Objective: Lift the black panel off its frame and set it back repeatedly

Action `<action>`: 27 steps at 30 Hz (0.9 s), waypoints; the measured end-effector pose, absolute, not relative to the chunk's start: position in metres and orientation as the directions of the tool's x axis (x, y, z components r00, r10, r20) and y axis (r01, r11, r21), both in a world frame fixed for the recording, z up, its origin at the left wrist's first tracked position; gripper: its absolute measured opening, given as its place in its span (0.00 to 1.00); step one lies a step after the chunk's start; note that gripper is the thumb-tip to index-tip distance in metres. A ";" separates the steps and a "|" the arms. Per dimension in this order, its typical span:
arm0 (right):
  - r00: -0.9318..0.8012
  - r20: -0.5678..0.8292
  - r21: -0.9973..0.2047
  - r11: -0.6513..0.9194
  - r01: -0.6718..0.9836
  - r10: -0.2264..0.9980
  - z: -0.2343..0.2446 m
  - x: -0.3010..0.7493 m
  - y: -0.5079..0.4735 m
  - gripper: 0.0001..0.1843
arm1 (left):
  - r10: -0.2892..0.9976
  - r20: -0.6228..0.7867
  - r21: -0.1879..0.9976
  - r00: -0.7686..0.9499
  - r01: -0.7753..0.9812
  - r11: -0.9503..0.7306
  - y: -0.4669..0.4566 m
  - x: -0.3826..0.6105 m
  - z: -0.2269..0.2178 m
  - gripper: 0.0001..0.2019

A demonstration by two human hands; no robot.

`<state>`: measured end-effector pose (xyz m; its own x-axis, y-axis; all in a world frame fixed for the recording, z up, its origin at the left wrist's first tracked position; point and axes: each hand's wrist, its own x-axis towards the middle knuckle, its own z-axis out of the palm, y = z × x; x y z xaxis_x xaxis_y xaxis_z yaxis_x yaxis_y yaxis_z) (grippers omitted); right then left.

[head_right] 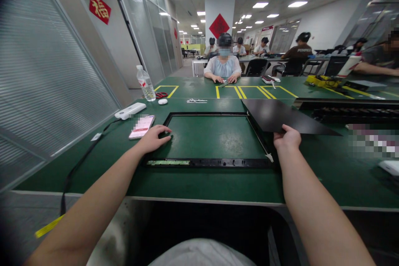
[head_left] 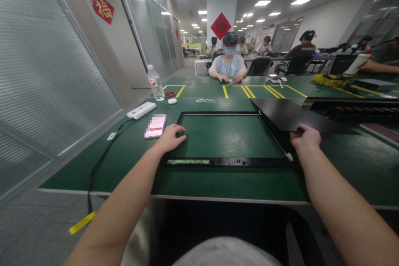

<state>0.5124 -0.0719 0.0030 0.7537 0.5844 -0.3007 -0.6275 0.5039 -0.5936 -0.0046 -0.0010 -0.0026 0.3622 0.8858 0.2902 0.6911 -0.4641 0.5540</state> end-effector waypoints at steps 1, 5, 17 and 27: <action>0.769 -0.303 -0.603 0.512 -0.612 0.563 0.004 0.511 -0.072 0.24 | 0.886 0.290 0.557 0.361 0.689 -0.463 -0.001 -0.005 -0.002 0.15; 0.795 -0.303 -0.629 0.516 -0.581 0.525 0.010 0.504 -0.073 0.24 | 0.888 0.292 0.574 0.355 0.678 -0.460 -0.002 -0.005 -0.001 0.15; 0.716 -0.213 -0.671 0.433 -0.602 0.665 0.030 0.474 -0.084 0.14 | 0.929 0.288 0.744 0.234 0.556 -0.371 -0.008 0.000 0.008 0.16; 0.619 -0.185 -0.723 0.321 -0.612 0.763 0.035 0.472 -0.097 0.19 | 0.990 0.134 0.986 -0.047 0.110 -0.129 -0.006 0.007 0.008 0.18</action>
